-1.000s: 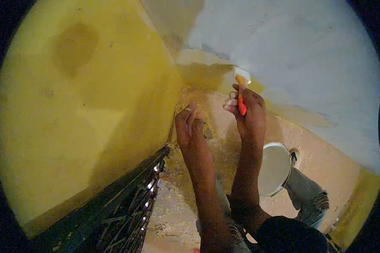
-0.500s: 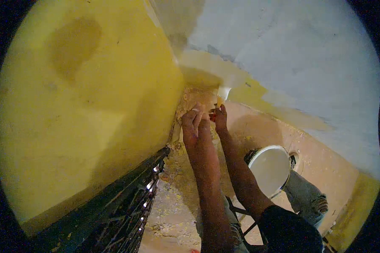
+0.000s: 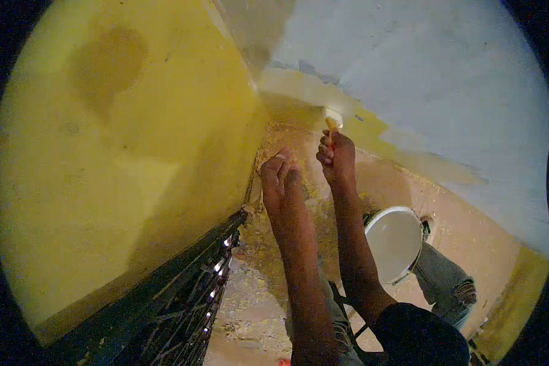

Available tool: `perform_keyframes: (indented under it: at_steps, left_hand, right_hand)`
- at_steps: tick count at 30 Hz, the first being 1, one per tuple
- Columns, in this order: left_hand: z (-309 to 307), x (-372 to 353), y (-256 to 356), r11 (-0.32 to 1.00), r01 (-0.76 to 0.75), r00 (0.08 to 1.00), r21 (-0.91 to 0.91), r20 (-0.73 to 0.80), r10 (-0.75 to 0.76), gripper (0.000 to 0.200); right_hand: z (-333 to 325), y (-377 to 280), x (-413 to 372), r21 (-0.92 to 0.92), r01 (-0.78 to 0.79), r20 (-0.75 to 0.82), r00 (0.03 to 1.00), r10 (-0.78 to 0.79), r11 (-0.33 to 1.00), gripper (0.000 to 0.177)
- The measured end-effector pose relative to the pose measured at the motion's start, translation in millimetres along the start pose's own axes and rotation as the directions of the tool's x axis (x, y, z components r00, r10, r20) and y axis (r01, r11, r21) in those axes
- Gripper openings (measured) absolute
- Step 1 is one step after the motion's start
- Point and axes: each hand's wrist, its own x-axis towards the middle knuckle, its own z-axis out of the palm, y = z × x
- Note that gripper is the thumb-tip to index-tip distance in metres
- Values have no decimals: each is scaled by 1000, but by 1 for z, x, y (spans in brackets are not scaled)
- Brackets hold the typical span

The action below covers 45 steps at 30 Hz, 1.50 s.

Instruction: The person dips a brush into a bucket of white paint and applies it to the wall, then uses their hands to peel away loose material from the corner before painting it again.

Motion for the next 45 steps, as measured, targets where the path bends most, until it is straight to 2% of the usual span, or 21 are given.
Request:
perform_keyframes:
  at_steps: [1,3,6,7,9,10,12,16,18,19,22,25,27,29,30,32,33,35,37,40,45]
  left_hand:
    - [2,-1,5,995,51,998,-82,-27,-53,33]
    - [3,0,10,996,50,998,-77,-21,-52,33]
    - [3,-1,8,996,48,999,-80,-12,-50,32]
    - [2,-1,6,995,51,998,-85,-16,-53,32]
    - [2,-1,5,996,39,999,-85,-9,-40,32]
    - [1,-2,4,996,29,1000,-83,-6,-30,31]
    - [1,-3,0,996,25,1000,-84,-12,-26,31]
    - [12,-7,5,990,33,999,-138,-11,-35,31]
    - [10,-5,5,993,39,999,-108,-9,-40,31]
    - [10,-3,5,996,36,999,-86,4,-36,31]
    - [5,0,2,998,13,1000,-60,25,-12,30]
    - [8,-1,-2,995,35,999,-91,-16,-37,32]
    - [8,-3,1,998,31,1000,-56,1,-31,32]
    - [11,-5,2,1000,20,1000,-19,20,-19,33]
    - [13,-5,2,1000,25,1000,-17,19,-25,33]
    - [16,-5,4,1000,23,1000,-13,14,-23,33]
    - [18,-5,5,998,39,999,-46,15,-39,33]
    - [18,-5,5,996,58,998,-65,5,-58,33]
    - [19,-8,5,993,56,998,-101,-3,-57,33]
    - [16,-8,10,991,76,997,-111,6,-76,30]
    - [13,-5,10,987,102,995,-125,-6,-104,28]
  right_hand:
    - [12,-8,-18,-1,-1,-1,1000,1,1000,24]
    - [22,-12,-52,-205,154,44,988,-148,967,26]
    - [12,-10,-85,-280,213,108,976,-190,936,28]
    - [5,-8,-80,-280,218,110,975,-194,935,28]
    - [-30,9,-55,-421,387,69,915,-397,821,27]
    - [-51,12,-34,-367,437,114,897,-427,821,27]
    - [-133,30,42,-436,572,217,816,-536,694,29]
    - [-191,57,74,-422,520,237,854,-464,742,32]
    - [-205,70,67,-365,328,122,945,-304,872,35]
    - [-212,74,63,-367,328,116,945,-307,871,35]
    - [-191,84,44,-443,113,-82,983,-165,889,41]
    - [-164,70,34,-329,134,-88,981,-172,935,37]
    - [-105,18,18,-342,64,-175,976,-131,937,33]
    - [-70,-22,17,-495,158,-32,979,-200,854,32]
    - [-58,-33,9,-496,162,-31,978,-204,853,32]
    - [-32,-49,-5,-204,85,-60,993,-100,975,18]
    - [-24,-52,-14,-198,81,-58,994,-95,977,18]
    - [-8,-53,-36,-478,151,-59,977,-203,865,16]
    - [8,-65,-54,-383,104,-96,984,-152,918,17]
    - [14,-76,-66,-284,141,-13,988,-151,948,24]
    - [22,-77,-103,-351,190,38,981,-189,917,31]
